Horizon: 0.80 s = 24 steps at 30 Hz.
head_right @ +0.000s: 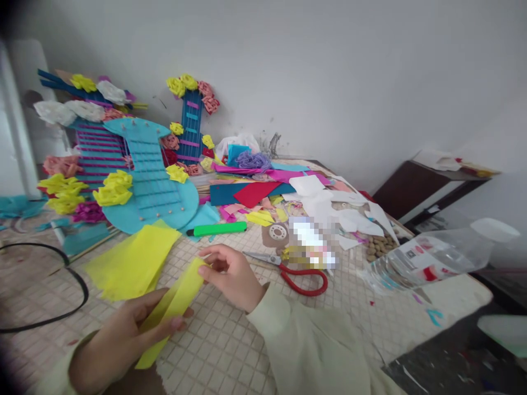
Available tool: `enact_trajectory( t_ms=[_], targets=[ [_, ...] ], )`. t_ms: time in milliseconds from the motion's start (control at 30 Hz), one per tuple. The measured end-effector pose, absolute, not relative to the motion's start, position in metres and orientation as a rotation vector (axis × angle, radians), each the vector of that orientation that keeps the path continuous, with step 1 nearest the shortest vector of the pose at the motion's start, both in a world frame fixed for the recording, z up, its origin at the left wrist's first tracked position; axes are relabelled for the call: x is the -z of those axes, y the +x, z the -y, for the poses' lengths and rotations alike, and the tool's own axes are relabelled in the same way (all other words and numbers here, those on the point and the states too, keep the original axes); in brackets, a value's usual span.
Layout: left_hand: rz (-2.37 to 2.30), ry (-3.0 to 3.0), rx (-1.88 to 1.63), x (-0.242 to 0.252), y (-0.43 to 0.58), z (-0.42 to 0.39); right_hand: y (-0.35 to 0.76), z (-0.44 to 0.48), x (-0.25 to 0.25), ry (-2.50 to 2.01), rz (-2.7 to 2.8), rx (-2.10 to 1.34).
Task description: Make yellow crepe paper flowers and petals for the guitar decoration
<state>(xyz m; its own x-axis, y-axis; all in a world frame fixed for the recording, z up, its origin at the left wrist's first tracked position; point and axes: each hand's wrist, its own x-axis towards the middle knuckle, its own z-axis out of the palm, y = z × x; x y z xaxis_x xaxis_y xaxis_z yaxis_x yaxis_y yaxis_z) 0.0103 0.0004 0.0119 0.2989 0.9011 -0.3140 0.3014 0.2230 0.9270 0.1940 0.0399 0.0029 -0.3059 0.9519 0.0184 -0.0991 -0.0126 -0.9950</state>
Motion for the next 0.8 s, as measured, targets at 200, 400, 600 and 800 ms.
enact_trajectory(
  t_ms=[200,400,600,800],
  targets=[
    [-1.205,1.334,-0.523,-0.011,0.011,0.004,0.191,-0.038,-0.006,-1.032,1.294,-1.525],
    [-1.166,1.303,-0.531,-0.007,0.011,0.005,0.189,-0.036,-0.007,-1.046,1.279,-1.533],
    [-1.213,1.287,-0.583,-0.008,0.013,0.006,0.187,-0.03,-0.005,-1.048,1.395,-1.451],
    [-1.149,1.111,-0.595,-0.009,0.018,0.008,0.186,-0.03,-0.007,-1.071,1.271,-1.456]
  ],
)
